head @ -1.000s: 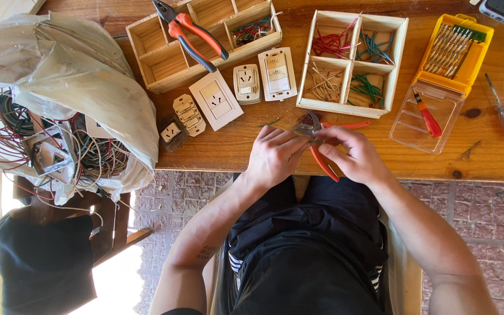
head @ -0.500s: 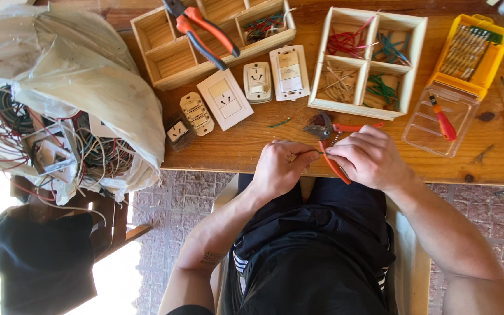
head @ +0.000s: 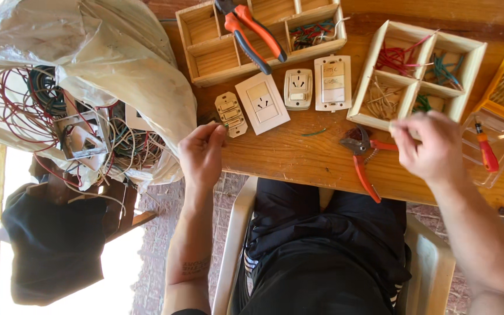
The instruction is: The person strips the insulation from green and red electrical wires using wire cutters, then places the stripped pieces into a compartmentalized wooden box. The person repeats this process for multiple wires throughout the clip.
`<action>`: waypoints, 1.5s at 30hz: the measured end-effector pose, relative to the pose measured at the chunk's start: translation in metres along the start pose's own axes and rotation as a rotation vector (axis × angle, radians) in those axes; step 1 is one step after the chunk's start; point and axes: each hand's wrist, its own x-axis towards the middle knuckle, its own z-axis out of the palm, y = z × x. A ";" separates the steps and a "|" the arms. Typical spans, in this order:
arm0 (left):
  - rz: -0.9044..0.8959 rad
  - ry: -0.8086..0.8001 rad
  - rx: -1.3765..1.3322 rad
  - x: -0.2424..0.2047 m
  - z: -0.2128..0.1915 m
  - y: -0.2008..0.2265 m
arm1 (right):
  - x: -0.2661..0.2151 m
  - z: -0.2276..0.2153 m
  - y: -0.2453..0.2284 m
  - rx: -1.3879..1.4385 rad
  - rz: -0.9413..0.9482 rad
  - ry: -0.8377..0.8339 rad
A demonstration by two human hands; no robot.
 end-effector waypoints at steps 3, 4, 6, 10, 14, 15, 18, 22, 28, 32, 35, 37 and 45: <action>-0.019 -0.155 0.033 -0.011 0.019 -0.008 | 0.050 0.010 -0.006 -0.137 0.062 -0.119; -0.021 -0.155 0.033 -0.014 0.028 -0.010 | 0.065 0.021 0.001 -0.137 0.063 -0.121; -0.033 -0.277 -0.043 -0.021 0.047 -0.013 | 0.095 0.044 0.016 -0.222 0.011 -0.068; -0.038 -0.336 -0.073 -0.032 0.071 -0.006 | 0.165 0.084 0.036 -0.158 -0.034 -0.021; -0.008 -0.416 -0.073 -0.034 0.077 0.009 | 0.195 0.087 0.026 -0.143 -0.042 -0.078; -0.042 -0.437 -0.068 -0.033 0.077 0.012 | 0.197 0.082 0.018 -0.085 -0.067 -0.066; -0.088 -0.453 -0.026 -0.028 0.075 0.015 | 0.173 0.061 -0.002 0.229 -0.020 -0.177; -0.002 -0.450 -0.135 -0.029 0.079 0.008 | 0.112 0.050 -0.027 0.452 0.000 -0.126; 0.024 -0.509 -0.149 -0.036 0.098 0.021 | 0.067 0.031 -0.064 0.224 -0.212 -0.086; 0.112 -0.598 -0.111 -0.046 0.108 0.032 | 0.056 0.024 -0.064 0.113 -0.256 -0.041; 0.257 -0.578 -0.056 -0.048 0.117 0.033 | 0.045 0.020 -0.065 0.082 -0.227 -0.018; 0.367 -0.550 -0.014 -0.050 0.124 0.029 | 0.034 0.023 -0.063 0.066 -0.203 -0.001; 0.797 -0.253 0.260 -0.073 0.145 0.035 | 0.004 0.020 -0.064 0.210 -0.027 0.171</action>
